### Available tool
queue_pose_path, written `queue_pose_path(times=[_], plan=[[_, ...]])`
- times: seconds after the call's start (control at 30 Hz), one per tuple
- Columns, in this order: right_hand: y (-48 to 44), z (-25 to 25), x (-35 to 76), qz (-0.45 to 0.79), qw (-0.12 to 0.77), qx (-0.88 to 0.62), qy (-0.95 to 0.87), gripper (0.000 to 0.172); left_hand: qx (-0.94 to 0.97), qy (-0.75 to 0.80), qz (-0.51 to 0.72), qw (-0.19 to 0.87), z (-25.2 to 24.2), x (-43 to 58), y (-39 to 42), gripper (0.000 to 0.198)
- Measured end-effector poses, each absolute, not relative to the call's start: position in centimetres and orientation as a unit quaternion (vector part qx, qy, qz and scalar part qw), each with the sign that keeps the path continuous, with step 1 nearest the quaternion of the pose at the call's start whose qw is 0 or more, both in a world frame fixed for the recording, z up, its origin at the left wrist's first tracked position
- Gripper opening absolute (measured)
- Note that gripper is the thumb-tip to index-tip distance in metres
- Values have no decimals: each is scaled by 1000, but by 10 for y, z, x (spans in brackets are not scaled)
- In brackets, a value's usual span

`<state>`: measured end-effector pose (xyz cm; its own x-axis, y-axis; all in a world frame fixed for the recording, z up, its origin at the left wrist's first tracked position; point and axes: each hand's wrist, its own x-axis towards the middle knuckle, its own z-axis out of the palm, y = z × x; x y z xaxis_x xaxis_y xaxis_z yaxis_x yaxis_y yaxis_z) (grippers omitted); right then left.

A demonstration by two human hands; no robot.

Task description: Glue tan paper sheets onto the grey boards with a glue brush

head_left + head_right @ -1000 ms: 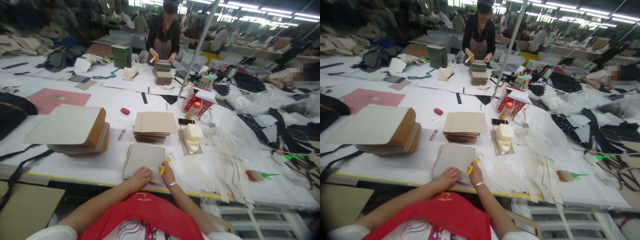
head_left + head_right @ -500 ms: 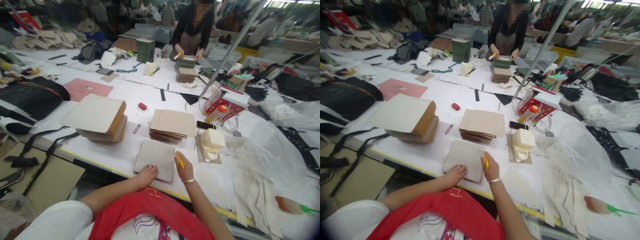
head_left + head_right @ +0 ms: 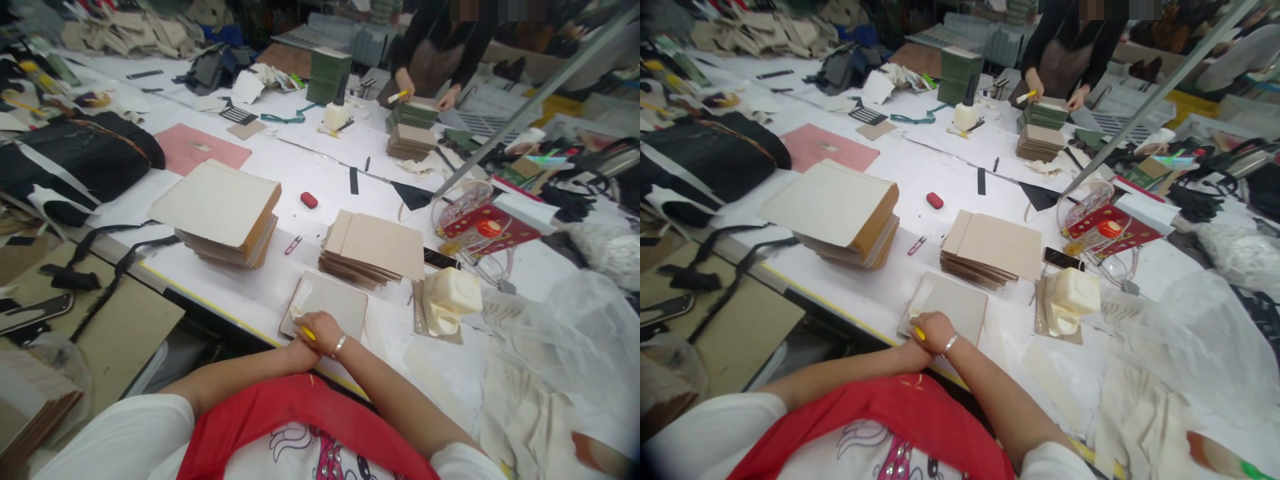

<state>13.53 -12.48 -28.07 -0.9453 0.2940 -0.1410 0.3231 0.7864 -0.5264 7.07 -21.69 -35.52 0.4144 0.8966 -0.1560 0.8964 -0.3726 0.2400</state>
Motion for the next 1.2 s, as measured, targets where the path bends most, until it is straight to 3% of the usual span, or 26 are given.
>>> queue_pose_path(times=[0.13, 0.23, 0.4, 0.6, 0.77, 0.87, 1.0, 1.2], plan=[[-123, -278, 136, -476, -16, 221, 851, 32, 827, 542, -16, 149, -354, 71, -218, 38], [-102, -289, 127, -538, -82, 340, 767, 31, 831, 541, -2, 129, -343, 70, -218, 39], [-58, -307, 120, -480, -181, 497, 700, 36, 841, 529, -6, 113, -329, 66, -214, 37], [-52, -316, 171, -447, -226, 595, 628, 43, 843, 518, -28, 140, -323, 65, -209, 38], [-57, -312, 244, -423, -241, 655, 578, 37, 843, 511, -41, 160, -321, 64, -206, 39], [-66, -305, 267, -333, -231, 624, 668, 35, 844, 506, -44, 170, -321, 63, -204, 40], [-107, -304, 277, -212, -123, 458, 854, 32, 845, 503, -50, 175, -319, 62, -203, 39], [-189, -298, 296, -208, -82, 349, 910, 28, 844, 499, -57, 189, -318, 62, -202, 41]])
